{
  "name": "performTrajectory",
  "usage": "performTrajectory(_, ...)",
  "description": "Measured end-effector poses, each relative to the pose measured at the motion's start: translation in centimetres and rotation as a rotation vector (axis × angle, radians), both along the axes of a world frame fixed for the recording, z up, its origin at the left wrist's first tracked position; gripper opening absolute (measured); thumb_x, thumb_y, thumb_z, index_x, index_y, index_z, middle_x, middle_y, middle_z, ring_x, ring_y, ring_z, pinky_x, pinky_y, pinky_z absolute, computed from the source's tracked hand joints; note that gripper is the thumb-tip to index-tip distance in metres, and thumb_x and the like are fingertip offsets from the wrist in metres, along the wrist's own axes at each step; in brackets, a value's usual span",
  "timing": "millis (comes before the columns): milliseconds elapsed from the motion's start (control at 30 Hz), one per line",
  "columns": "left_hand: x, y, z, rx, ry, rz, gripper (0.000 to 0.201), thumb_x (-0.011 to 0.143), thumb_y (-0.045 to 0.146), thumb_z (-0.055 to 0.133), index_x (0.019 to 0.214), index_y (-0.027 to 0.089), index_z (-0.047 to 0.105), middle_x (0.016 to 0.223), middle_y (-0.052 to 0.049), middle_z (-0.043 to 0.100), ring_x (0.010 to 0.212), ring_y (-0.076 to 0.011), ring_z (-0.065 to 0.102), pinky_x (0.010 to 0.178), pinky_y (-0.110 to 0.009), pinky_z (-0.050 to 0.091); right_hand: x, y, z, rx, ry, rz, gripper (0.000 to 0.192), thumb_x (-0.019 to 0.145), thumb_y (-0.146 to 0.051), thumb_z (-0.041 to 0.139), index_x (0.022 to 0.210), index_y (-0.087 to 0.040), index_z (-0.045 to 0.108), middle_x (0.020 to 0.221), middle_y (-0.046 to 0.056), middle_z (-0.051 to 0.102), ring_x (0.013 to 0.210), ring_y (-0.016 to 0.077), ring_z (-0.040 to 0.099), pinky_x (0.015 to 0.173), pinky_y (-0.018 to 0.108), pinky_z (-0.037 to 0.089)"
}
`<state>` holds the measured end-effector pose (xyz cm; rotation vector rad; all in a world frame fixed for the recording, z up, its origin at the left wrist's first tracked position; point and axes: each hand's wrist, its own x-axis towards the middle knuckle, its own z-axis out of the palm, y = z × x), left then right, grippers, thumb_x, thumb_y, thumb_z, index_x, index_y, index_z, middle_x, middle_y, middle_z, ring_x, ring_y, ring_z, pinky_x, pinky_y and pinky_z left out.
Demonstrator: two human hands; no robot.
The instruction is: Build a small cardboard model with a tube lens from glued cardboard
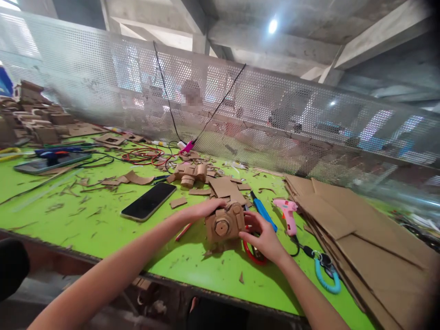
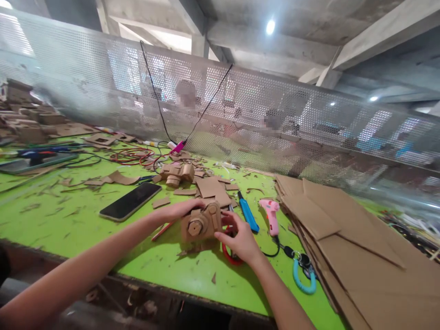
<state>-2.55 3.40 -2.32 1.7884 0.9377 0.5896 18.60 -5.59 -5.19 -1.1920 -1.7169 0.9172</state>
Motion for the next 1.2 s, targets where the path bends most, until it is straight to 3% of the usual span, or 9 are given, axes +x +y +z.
performTrajectory(67,0.1,-0.1,0.0,-0.010,0.054,-0.034,0.036,0.078,0.040,0.039,0.083,0.016,0.065,0.092,-0.002,0.069,0.090,-0.0232,0.056,0.081,-0.030,0.042,0.1,0.0,-0.2,-0.005,-0.040,-0.004,0.053,0.073,-0.025,0.071,0.123,-0.024,0.050,0.109,0.007,0.066,0.099,0.0203,0.064,0.085,0.038,0.052)
performTrajectory(200,0.2,0.1,0.0,-0.045,-0.062,-0.112,0.042,0.080,0.050,0.044,0.094,0.018,0.066,0.106,-0.002,0.069,0.101,-0.0236,0.055,0.088,-0.029,0.040,0.3,0.1,-0.4,0.010,-0.042,-0.029,0.054,0.073,-0.026,0.071,0.122,-0.025,0.050,0.108,0.007,0.066,0.097,0.0210,0.063,0.077,0.035,0.052)
performTrajectory(367,0.0,1.7,-1.1,-0.291,-0.200,0.076,0.066,0.077,0.070,0.042,0.105,0.014,0.062,0.099,-0.008,0.068,0.080,-0.0196,0.060,0.067,-0.028,0.044,0.6,0.8,-0.1,0.009,0.189,-0.131,0.055,0.067,-0.031,0.075,0.117,-0.023,0.052,0.108,0.008,0.065,0.098,0.0224,0.063,0.076,0.035,0.053)
performTrajectory(533,0.8,2.6,-2.6,-0.339,-0.373,0.168,0.056,0.077,0.066,0.049,0.094,0.013,0.057,0.086,-0.008,0.066,0.065,-0.0165,0.063,0.060,-0.027,0.045,1.9,2.3,-0.3,0.111,0.403,-0.279,0.052,0.063,-0.032,0.078,0.108,-0.022,0.056,0.109,0.008,0.067,0.102,0.0238,0.063,0.086,0.040,0.053)
performTrajectory(667,1.6,1.4,-2.8,-0.192,-0.333,0.064,0.048,0.075,0.061,0.057,0.093,0.016,0.056,0.088,-0.006,0.067,0.069,-0.0163,0.066,0.059,-0.025,0.046,3.0,3.2,-0.8,0.122,0.446,-0.341,0.049,0.060,-0.032,0.080,0.104,-0.020,0.060,0.108,0.008,0.069,0.100,0.0241,0.064,0.094,0.046,0.049)
performTrajectory(767,1.7,0.5,-2.7,-0.073,-0.311,0.048,0.044,0.077,0.054,0.058,0.103,0.019,0.053,0.095,-0.006,0.066,0.072,-0.0158,0.067,0.061,-0.026,0.048,3.3,3.5,-0.9,0.109,0.466,-0.364,0.047,0.059,-0.032,0.081,0.100,-0.019,0.063,0.104,0.008,0.070,0.098,0.0247,0.065,0.094,0.047,0.048)
performTrajectory(1033,1.6,-1.1,-2.9,0.496,-0.105,0.249,0.027,0.080,0.033,0.057,0.103,0.020,0.055,0.096,-0.007,0.062,0.079,-0.0195,0.062,0.065,-0.034,0.051,3.7,3.6,-0.5,0.137,0.508,-0.413,0.044,0.056,-0.031,0.082,0.094,-0.019,0.064,0.099,0.006,0.071,0.094,0.0237,0.065,0.093,0.047,0.049)
performTrajectory(1100,2.0,-2.0,-3.1,0.506,-0.122,0.209,0.032,0.081,0.031,0.056,0.112,0.022,0.053,0.105,-0.008,0.060,0.091,-0.0216,0.062,0.071,-0.036,0.052,3.6,3.5,-0.5,0.141,0.501,-0.406,0.048,0.058,-0.031,0.081,0.100,-0.019,0.062,0.103,0.007,0.069,0.098,0.0237,0.064,0.095,0.046,0.048)
performTrajectory(1200,2.6,-3.2,-3.5,0.354,-0.269,0.115,0.061,0.078,0.032,0.063,0.132,0.025,0.037,0.129,-0.012,0.051,0.114,-0.0245,0.055,0.087,-0.040,0.050,2.7,2.7,-0.6,0.184,0.372,-0.394,0.056,0.063,-0.034,0.078,0.112,-0.018,0.057,0.109,0.009,0.065,0.098,0.0242,0.063,0.091,0.045,0.050)
